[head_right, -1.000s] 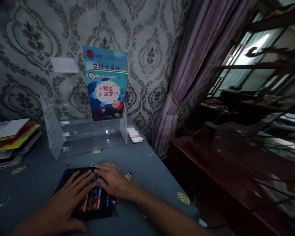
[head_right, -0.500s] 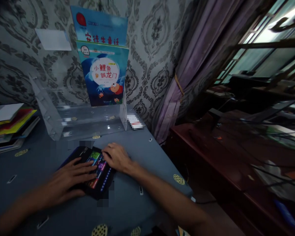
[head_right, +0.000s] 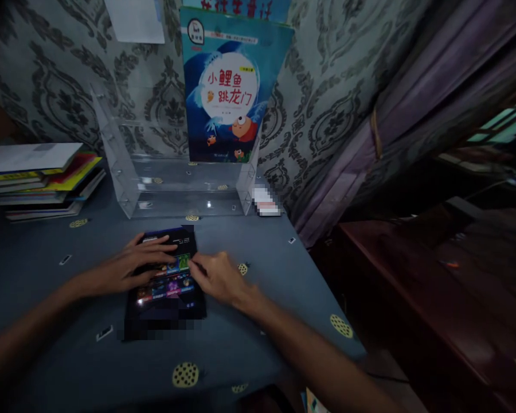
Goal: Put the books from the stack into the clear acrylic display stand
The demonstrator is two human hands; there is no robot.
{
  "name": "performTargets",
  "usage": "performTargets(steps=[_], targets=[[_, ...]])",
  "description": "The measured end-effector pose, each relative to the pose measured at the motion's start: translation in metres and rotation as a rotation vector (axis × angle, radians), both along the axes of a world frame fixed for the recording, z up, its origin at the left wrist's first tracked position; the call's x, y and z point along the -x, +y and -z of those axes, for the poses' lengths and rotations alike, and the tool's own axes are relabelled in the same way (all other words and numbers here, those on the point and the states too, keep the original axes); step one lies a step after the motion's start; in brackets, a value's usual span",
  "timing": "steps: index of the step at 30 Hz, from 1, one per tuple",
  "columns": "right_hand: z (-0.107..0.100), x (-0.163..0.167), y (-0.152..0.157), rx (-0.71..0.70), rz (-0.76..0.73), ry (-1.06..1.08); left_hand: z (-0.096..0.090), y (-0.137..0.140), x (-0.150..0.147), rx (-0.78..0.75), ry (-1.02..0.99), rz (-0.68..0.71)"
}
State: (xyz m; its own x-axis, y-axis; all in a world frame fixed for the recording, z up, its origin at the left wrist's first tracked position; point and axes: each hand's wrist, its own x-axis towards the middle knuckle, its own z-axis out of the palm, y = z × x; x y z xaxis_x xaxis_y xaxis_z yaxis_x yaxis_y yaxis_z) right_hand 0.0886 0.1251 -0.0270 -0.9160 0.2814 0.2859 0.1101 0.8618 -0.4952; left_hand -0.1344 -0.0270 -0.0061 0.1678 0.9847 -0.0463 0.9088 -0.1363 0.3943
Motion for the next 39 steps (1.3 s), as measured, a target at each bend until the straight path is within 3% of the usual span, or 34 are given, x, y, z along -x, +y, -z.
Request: performTargets(steps=[6,15,20,26,29,35,39], targets=[[0.009,0.013,-0.004,-0.273,-0.147,0.127,0.013,0.003,-0.019,-0.143,0.109,-0.083],[0.014,0.063,0.009,-0.025,-0.183,0.086,0.019,0.003,-0.027,-0.248,0.256,-0.036],[0.025,0.063,0.016,-0.075,-0.140,0.081,0.023,0.003,-0.025,-0.293,0.250,-0.027],[0.023,0.062,0.016,-0.163,0.022,0.019,0.025,0.004,-0.025,-0.309,0.266,-0.051],[0.021,0.062,0.015,-0.179,0.049,0.004,0.023,0.005,-0.030,-0.302,0.305,-0.118],[0.019,0.061,0.013,-0.199,0.066,-0.024,0.013,0.007,-0.042,-0.206,0.476,-0.407],[0.017,0.060,0.013,-0.165,0.084,0.001,0.009,0.007,-0.041,-0.144,0.516,-0.405]])
